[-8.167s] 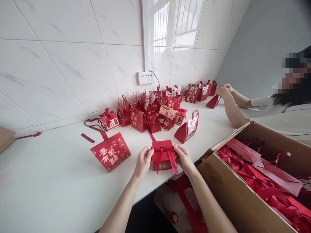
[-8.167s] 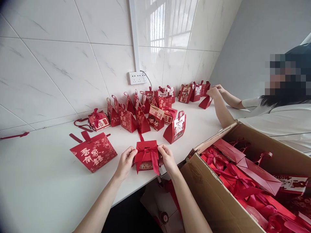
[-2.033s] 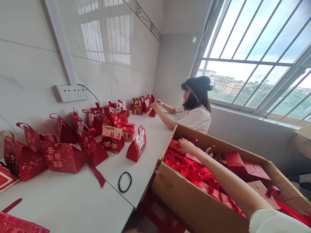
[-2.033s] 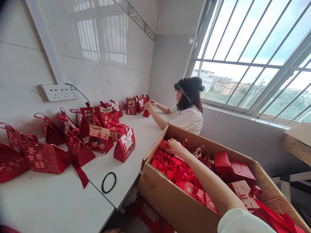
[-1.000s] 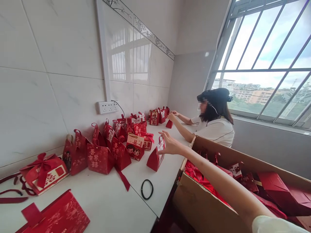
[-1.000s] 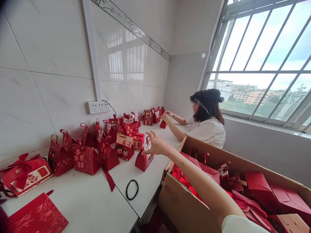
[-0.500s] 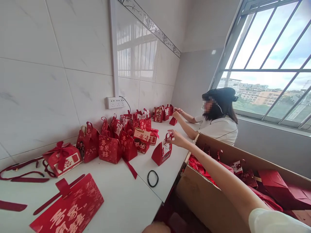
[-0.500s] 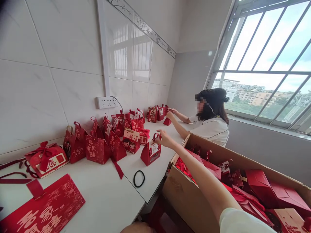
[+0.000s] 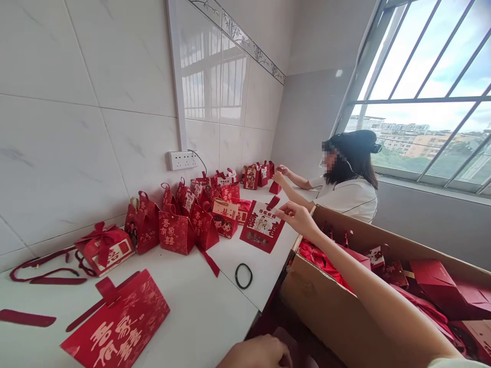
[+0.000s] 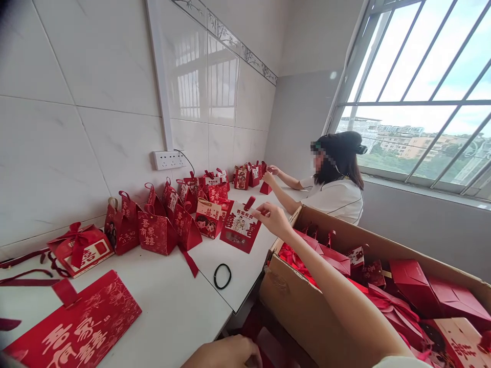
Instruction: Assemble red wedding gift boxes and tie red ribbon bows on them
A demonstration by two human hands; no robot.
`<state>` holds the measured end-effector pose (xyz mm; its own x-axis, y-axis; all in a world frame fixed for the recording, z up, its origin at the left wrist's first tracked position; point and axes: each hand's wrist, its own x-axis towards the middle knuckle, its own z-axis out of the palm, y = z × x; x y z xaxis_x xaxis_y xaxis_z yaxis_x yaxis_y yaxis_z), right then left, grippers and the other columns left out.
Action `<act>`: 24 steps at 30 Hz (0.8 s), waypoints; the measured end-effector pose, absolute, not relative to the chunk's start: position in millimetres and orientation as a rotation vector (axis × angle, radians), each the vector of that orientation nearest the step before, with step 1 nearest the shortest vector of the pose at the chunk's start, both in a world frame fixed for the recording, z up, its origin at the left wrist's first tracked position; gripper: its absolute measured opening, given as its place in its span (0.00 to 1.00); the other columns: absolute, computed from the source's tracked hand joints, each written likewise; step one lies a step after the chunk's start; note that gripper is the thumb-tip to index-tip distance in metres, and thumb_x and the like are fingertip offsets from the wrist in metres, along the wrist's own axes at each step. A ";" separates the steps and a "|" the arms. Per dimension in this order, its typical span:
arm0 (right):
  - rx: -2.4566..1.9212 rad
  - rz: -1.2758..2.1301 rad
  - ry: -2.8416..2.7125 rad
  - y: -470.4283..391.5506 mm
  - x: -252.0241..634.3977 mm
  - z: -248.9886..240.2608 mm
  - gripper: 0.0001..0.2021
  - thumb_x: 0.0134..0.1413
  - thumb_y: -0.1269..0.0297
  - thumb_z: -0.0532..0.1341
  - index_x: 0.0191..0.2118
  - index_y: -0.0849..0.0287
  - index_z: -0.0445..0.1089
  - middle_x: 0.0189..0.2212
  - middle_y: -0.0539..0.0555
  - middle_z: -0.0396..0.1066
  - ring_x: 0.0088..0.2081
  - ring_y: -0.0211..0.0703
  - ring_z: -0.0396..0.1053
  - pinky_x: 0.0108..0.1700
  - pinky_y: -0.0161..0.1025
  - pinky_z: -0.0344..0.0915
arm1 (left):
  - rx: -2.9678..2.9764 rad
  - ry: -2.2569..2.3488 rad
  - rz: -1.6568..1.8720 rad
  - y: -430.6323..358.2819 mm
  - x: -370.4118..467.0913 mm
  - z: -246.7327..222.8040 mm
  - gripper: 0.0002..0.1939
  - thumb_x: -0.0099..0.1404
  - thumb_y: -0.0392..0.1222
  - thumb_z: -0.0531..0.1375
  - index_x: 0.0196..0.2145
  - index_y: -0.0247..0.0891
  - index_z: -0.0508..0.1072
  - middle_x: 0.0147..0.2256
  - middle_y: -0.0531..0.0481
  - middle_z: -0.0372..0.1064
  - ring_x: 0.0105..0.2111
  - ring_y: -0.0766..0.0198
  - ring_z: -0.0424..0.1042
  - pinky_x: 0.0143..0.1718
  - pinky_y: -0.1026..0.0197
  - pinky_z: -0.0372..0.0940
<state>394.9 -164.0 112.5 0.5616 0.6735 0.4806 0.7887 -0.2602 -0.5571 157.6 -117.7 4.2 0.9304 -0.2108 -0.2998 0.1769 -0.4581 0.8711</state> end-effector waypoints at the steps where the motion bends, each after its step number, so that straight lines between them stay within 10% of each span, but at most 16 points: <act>1: -1.947 -0.158 -1.135 -169.9 386.2 116.6 0.21 0.50 0.43 0.56 0.29 0.60 0.69 0.28 0.53 0.70 0.29 0.41 0.67 0.33 0.38 0.64 | 1.979 -0.051 -0.430 -116.6 156.0 16.6 0.12 0.63 0.46 0.56 0.41 0.39 0.70 0.42 0.47 0.69 0.39 0.63 0.69 0.40 0.58 0.67; 7: -1.681 0.186 -1.019 -200.3 327.9 133.3 0.16 0.49 0.50 0.60 0.28 0.60 0.67 0.26 0.51 0.70 0.28 0.39 0.68 0.30 0.35 0.65 | 1.722 -0.086 0.372 -94.4 142.5 89.3 0.13 0.64 0.47 0.52 0.27 0.37 0.67 0.27 0.50 0.68 0.30 0.66 0.68 0.35 0.63 0.63; 11: -1.684 0.279 -1.039 -208.4 295.6 136.5 0.14 0.50 0.53 0.60 0.27 0.60 0.66 0.24 0.49 0.68 0.25 0.36 0.65 0.26 0.31 0.63 | 1.605 0.259 1.096 -74.1 141.6 103.5 0.08 0.58 0.44 0.58 0.33 0.39 0.65 0.35 0.50 0.65 0.35 0.65 0.66 0.39 0.63 0.63; 16: -1.689 0.316 -1.138 -207.5 271.0 134.8 0.14 0.51 0.55 0.60 0.25 0.61 0.66 0.25 0.50 0.67 0.26 0.35 0.65 0.26 0.31 0.63 | 1.591 0.311 0.533 -61.8 147.1 103.0 0.23 0.53 0.44 0.62 0.46 0.40 0.63 0.37 0.49 0.70 0.35 0.61 0.71 0.34 0.62 0.67; 24: -1.732 0.310 -1.159 -207.9 261.1 128.1 0.13 0.54 0.54 0.57 0.32 0.60 0.67 0.29 0.51 0.68 0.30 0.38 0.67 0.29 0.32 0.66 | 1.564 0.281 0.514 -61.2 146.3 104.0 0.15 0.51 0.48 0.64 0.33 0.36 0.69 0.26 0.53 0.71 0.26 0.64 0.71 0.26 0.66 0.65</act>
